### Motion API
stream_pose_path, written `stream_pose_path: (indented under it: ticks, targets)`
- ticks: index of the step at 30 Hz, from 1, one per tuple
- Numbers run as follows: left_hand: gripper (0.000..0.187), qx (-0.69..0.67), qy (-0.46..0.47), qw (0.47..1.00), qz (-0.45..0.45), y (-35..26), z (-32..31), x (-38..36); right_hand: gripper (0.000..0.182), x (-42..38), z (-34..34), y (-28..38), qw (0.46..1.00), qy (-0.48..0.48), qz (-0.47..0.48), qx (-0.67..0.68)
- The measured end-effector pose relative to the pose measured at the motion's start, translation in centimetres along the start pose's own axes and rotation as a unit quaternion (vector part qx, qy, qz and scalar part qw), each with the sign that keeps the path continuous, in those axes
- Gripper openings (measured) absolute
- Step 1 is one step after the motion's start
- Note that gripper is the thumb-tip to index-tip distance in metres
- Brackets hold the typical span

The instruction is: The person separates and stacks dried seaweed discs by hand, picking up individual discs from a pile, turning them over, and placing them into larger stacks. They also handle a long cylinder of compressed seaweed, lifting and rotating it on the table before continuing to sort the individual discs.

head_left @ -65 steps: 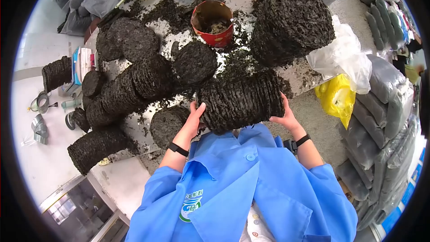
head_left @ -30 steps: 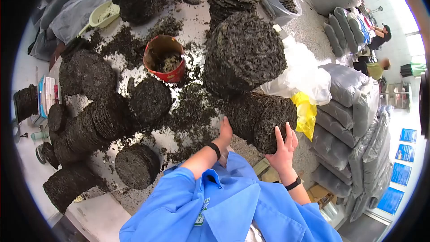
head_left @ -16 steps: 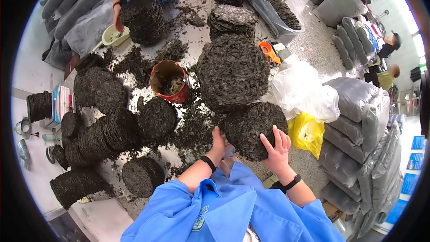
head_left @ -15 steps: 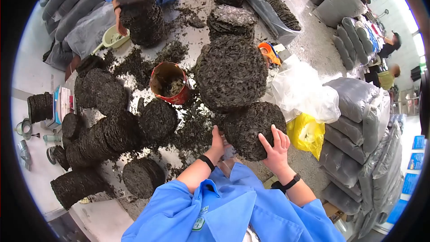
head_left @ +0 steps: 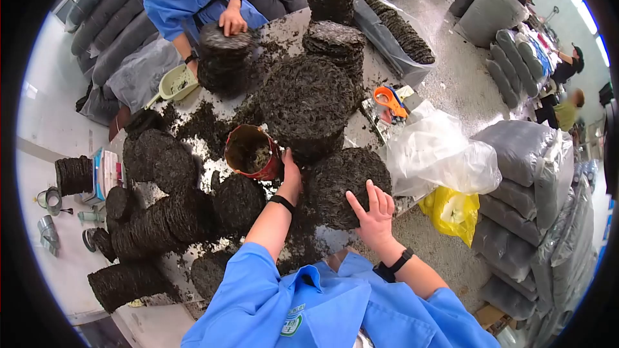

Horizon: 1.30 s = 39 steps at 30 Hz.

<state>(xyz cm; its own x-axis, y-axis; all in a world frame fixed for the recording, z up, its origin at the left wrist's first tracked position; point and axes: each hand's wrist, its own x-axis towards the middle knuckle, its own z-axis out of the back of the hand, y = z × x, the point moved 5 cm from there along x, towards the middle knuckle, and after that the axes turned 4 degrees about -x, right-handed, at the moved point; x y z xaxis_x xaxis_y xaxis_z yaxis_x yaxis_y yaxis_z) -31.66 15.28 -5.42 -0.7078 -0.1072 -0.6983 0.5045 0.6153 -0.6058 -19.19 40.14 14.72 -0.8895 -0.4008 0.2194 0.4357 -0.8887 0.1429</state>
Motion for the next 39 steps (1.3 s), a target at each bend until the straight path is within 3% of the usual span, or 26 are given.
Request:
stream_pose_path:
  ticks: [2, 6, 9, 17, 18, 23, 25, 27, 28, 29, 31, 33, 35, 37, 39]
  targets:
    - [0.063, 0.043, -0.081, 0.986, -0.139, -1.6, 0.2, 2.9, 0.100, 1.4, -0.6, 0.4, 1.000, -0.001, 0.002, -0.007]
    - [0.070, 0.071, -0.065, 0.975, -0.199, -2.2, 1.5, 12.9, 0.099, 5.0, -1.2, 0.8, 1.000, -0.012, -0.009, 0.022]
    - [0.072, 0.033, -0.027, 0.974, -0.220, -5.6, -0.8, 13.9, 0.101, 7.8, -1.8, 0.6, 1.000, -0.019, -0.009, -0.003]
    - [0.077, 0.104, -0.059, 0.977, -0.176, -11.8, -5.9, 11.3, 0.106, 13.4, -2.2, -2.1, 1.000, -0.026, -0.012, 0.010]
    - [0.078, 0.078, -0.063, 0.989, -0.112, -12.5, -7.2, 8.7, 0.106, 14.0, -2.0, -2.5, 1.000, -0.020, -0.010, 0.019]
    - [0.077, 0.135, -0.087, 0.982, -0.104, -11.8, -5.4, 12.0, 0.106, 15.5, -1.8, -3.2, 1.000, -0.016, -0.005, 0.018]
    - [0.076, 0.101, 0.000, 0.990, -0.101, -11.5, -5.7, 11.0, 0.108, 15.7, -1.8, -3.2, 1.000, -0.012, -0.004, 0.024]
    - [0.074, 0.069, -0.061, 0.991, -0.101, -10.4, -4.7, 13.3, 0.113, 15.7, -1.7, -3.2, 1.000, -0.008, -0.006, 0.011]
    - [0.070, 0.019, 0.020, 0.993, -0.114, -9.8, -4.5, 14.1, 0.117, 15.8, -1.6, -3.2, 1.000, -0.001, -0.011, 0.027]
    - [0.067, -0.032, 0.098, 0.986, -0.129, -10.4, -5.3, 11.9, 0.118, 16.0, -1.5, -3.3, 1.000, -0.007, -0.009, 0.021]
    - [0.056, -0.013, -0.056, 0.991, -0.123, -9.8, -6.3, 3.4, 0.117, 16.2, -0.7, -3.1, 1.000, -0.001, -0.001, 0.024]
    - [0.043, 0.127, -0.018, 0.967, -0.219, -7.8, -5.1, -3.5, 0.117, 16.1, -0.1, -3.2, 0.999, 0.001, 0.020, 0.037]
    - [0.030, 0.186, -0.031, 0.908, -0.374, -5.9, -3.3, -13.8, 0.116, 15.8, 0.9, -3.1, 0.997, 0.000, 0.026, 0.076]
    - [0.021, 0.250, 0.025, 0.896, -0.365, -5.0, 0.7, -21.8, 0.115, 15.6, 1.4, -3.1, 0.998, 0.008, 0.034, 0.054]
    - [0.017, 0.443, 0.028, 0.821, -0.359, -3.0, 7.9, -26.3, 0.114, 15.5, 1.2, -3.1, 0.998, -0.002, 0.051, 0.048]
